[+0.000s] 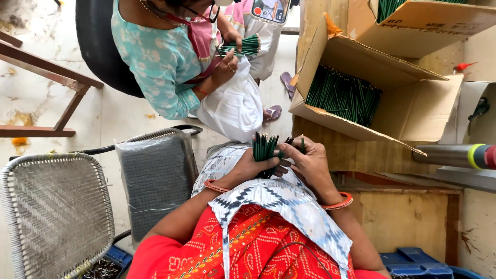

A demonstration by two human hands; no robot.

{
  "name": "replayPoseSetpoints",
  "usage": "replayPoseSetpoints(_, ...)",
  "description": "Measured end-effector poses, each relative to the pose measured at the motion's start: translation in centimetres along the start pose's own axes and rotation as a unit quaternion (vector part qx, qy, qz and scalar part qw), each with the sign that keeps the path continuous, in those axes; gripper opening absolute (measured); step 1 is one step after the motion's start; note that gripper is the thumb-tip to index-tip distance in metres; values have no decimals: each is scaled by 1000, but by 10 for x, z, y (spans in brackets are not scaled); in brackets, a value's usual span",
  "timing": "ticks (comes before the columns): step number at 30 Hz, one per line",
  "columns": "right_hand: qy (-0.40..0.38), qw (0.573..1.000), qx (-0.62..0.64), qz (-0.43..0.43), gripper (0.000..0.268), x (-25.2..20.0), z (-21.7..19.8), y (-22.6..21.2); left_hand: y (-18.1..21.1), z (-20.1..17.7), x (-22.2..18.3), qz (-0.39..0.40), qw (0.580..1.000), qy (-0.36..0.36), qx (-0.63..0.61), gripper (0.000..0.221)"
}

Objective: The person bundles green sticks by hand and places the bundles into cardboard boxes.

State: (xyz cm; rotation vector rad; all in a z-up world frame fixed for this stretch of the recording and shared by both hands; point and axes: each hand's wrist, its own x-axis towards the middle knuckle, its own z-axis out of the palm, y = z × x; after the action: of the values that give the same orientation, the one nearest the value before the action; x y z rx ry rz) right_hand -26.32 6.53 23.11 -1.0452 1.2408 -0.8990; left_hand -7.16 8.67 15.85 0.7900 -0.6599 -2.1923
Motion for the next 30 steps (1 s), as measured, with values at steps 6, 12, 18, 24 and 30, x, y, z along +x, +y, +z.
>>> replayPoseSetpoints(6, -39, 998, -30, -38, 21, 9, 3, 9, -8, -20, 3, -18, 998, -59, 2, 37)
replayPoseSetpoints(12, -6, 994, -101, -47, 20, 10, 17, 0, 8, -23, -1, -49, 997, -60, -28, 41)
replayPoseSetpoints(18, -34, 986, -153, -51, 22, 15, 25, -4, 9, -39, -6, -41, 996, -70, 22, 42)
replayPoseSetpoints(24, 22, 984, -146, -97, 26, 11, 35, 6, 42, -38, -16, -17, 996, -11, -84, 50)
replayPoseSetpoints(30, 129, 816, -383, -413, 14, -11, 57, -80, 53, -56, -12, -65, 991, 28, -116, 56)
